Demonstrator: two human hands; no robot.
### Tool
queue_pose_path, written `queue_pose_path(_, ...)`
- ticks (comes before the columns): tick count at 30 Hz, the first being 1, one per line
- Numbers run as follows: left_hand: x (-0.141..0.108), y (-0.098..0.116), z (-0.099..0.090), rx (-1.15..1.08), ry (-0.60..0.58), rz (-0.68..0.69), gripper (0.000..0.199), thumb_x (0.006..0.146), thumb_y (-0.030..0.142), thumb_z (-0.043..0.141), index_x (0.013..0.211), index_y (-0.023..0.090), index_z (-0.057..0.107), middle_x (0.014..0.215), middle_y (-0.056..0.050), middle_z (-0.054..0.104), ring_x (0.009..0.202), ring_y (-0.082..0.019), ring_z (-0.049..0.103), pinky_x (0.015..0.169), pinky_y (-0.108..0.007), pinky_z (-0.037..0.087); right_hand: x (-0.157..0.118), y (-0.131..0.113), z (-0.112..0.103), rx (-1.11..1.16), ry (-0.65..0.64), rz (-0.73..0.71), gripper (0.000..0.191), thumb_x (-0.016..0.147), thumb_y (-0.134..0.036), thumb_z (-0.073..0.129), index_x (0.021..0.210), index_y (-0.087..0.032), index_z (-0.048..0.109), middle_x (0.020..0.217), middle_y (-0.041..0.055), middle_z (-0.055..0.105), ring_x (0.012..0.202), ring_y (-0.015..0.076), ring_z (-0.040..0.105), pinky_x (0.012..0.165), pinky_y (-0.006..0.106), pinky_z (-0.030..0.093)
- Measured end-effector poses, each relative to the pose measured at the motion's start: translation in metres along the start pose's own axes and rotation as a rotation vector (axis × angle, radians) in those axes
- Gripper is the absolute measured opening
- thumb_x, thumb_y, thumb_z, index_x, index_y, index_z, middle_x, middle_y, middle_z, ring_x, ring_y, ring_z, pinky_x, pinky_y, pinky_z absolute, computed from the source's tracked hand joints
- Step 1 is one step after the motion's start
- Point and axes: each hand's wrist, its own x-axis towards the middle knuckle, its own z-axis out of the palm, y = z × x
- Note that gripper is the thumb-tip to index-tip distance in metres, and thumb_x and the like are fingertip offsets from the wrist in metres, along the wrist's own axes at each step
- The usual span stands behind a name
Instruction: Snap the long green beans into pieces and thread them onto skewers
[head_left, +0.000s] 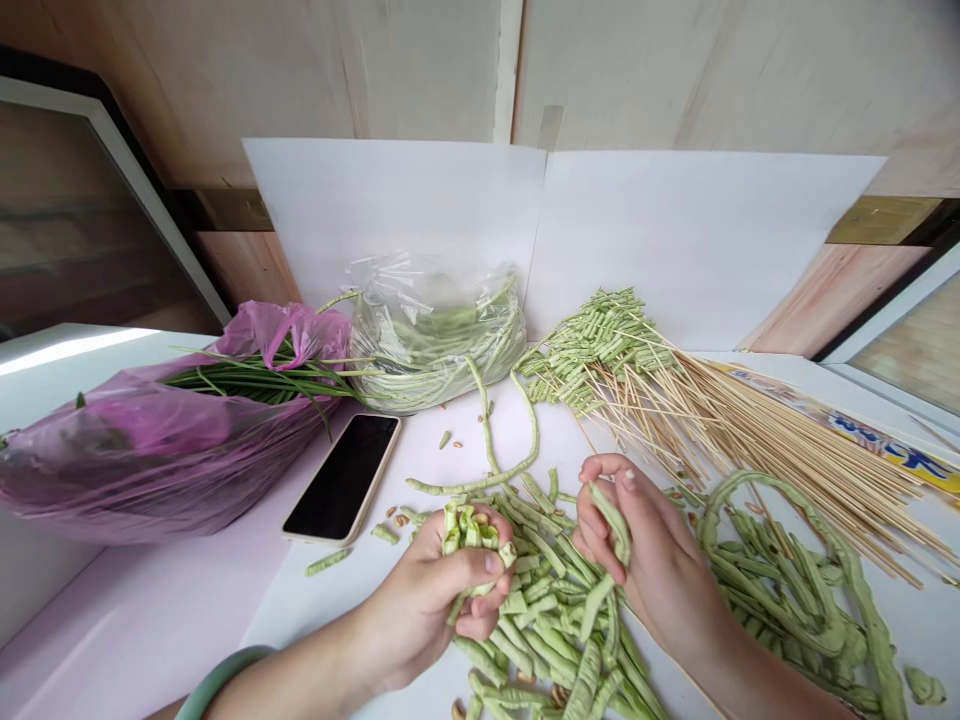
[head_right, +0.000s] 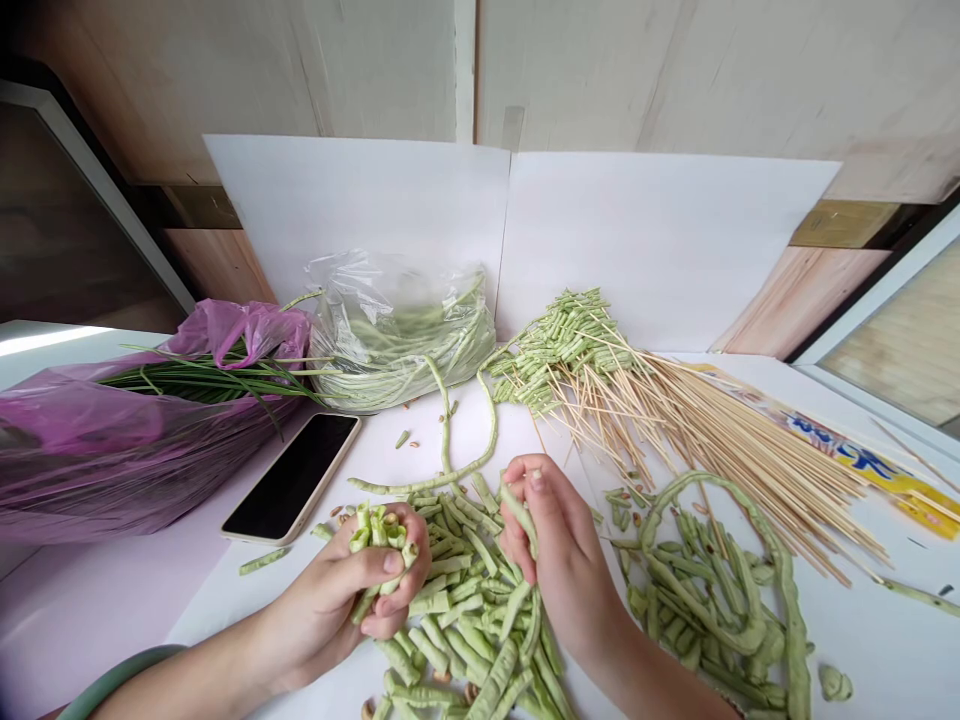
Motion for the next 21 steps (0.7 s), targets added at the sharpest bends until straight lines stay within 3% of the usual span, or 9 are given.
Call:
queue_pose_path(5, 0.001, -0.001, -0.002, -0.008, 0.021, -0.01, 0.03, 0.062, 0.026, 0.079, 0.077, 0.016, 0.055, 0.052, 0.004, 0.049, 0.045, -0.003, 0.033, 0.042, -0.017, 0.015, 0.013, 0.001, -0.009, -0.119, 0.096, 0.006, 0.032, 0.095, -0.058, 0.039, 0.093, -0.027, 0.046, 0.064, -0.0079, 0.042, 0.044, 0.0094, 0.037, 0.047, 0.026, 0.039)
queue_pose_path(7, 0.0, -0.002, -0.002, -0.016, 0.026, -0.01, 0.031, 0.061, 0.027, 0.08, 0.076, 0.016, 0.056, 0.052, 0.004, 0.05, 0.045, -0.004, 0.034, 0.042, -0.017, 0.016, 0.017, 0.002, -0.013, -0.231, 0.097, 0.03, 0.032, 0.091, -0.056, 0.049, 0.1, -0.025, 0.05, 0.071, -0.0048, 0.05, 0.054, 0.0125, 0.05, 0.059, 0.03, 0.046)
queue_pose_path(10, 0.0, -0.001, -0.001, -0.023, 0.021, -0.013, 0.032, 0.059, 0.027, 0.081, 0.074, 0.015, 0.056, 0.05, 0.004, 0.049, 0.044, -0.004, 0.034, 0.041, -0.016, 0.015, 0.018, 0.006, -0.018, -0.413, 0.064, 0.077, 0.043, 0.085, -0.05, 0.06, 0.119, -0.024, 0.052, 0.097, 0.0048, 0.063, 0.085, 0.0226, 0.063, 0.082, 0.041, 0.049)
queue_pose_path(13, -0.001, -0.001, 0.0, -0.034, 0.025, -0.013, 0.033, 0.058, 0.027, 0.083, 0.074, 0.015, 0.056, 0.051, 0.003, 0.05, 0.044, -0.004, 0.035, 0.041, -0.016, 0.016, 0.015, 0.008, -0.018, -0.551, 0.051, 0.084, 0.059, 0.082, -0.045, 0.062, 0.134, -0.025, 0.045, 0.131, 0.0118, 0.054, 0.118, 0.0314, 0.052, 0.101, 0.052, 0.037)
queue_pose_path(15, -0.001, -0.001, 0.0, -0.041, 0.028, -0.013, 0.034, 0.058, 0.027, 0.083, 0.075, 0.015, 0.056, 0.053, 0.003, 0.052, 0.045, -0.004, 0.036, 0.041, -0.016, 0.017, 0.013, 0.007, -0.016, -0.625, 0.045, 0.027, 0.061, 0.083, -0.043, 0.061, 0.138, -0.024, 0.042, 0.142, 0.0125, 0.045, 0.13, 0.0323, 0.04, 0.108, 0.053, 0.028)
queue_pose_path(17, -0.001, -0.001, -0.001, -0.041, 0.017, -0.011, 0.035, 0.059, 0.027, 0.084, 0.076, 0.015, 0.057, 0.056, 0.003, 0.054, 0.045, -0.003, 0.037, 0.041, -0.015, 0.018, 0.009, 0.004, -0.013, -0.691, 0.002, -0.083, 0.049, 0.086, -0.039, 0.057, 0.132, -0.024, 0.047, 0.136, 0.0114, 0.05, 0.128, 0.0305, 0.042, 0.107, 0.05, 0.031)
queue_pose_path(19, -0.001, -0.001, -0.002, -0.029, 0.0, 0.0, 0.036, 0.06, 0.027, 0.085, 0.078, 0.015, 0.057, 0.058, 0.002, 0.054, 0.046, -0.003, 0.037, 0.041, -0.015, 0.018, 0.004, -0.001, -0.01, -0.703, -0.069, -0.197, 0.033, 0.089, -0.035, 0.055, 0.121, -0.026, 0.055, 0.113, 0.0081, 0.061, 0.109, 0.0271, 0.054, 0.094, 0.044, 0.042)
queue_pose_path(21, 0.0, -0.002, -0.002, -0.016, -0.01, 0.015, 0.037, 0.061, 0.028, 0.085, 0.08, 0.015, 0.056, 0.059, 0.003, 0.054, 0.046, -0.003, 0.036, 0.041, -0.015, 0.017, -0.003, -0.006, -0.006, -0.627, -0.155, -0.251, 0.024, 0.087, -0.03, 0.059, 0.111, -0.028, 0.059, 0.092, 0.0035, 0.063, 0.09, 0.0234, 0.058, 0.081, 0.037, 0.048)
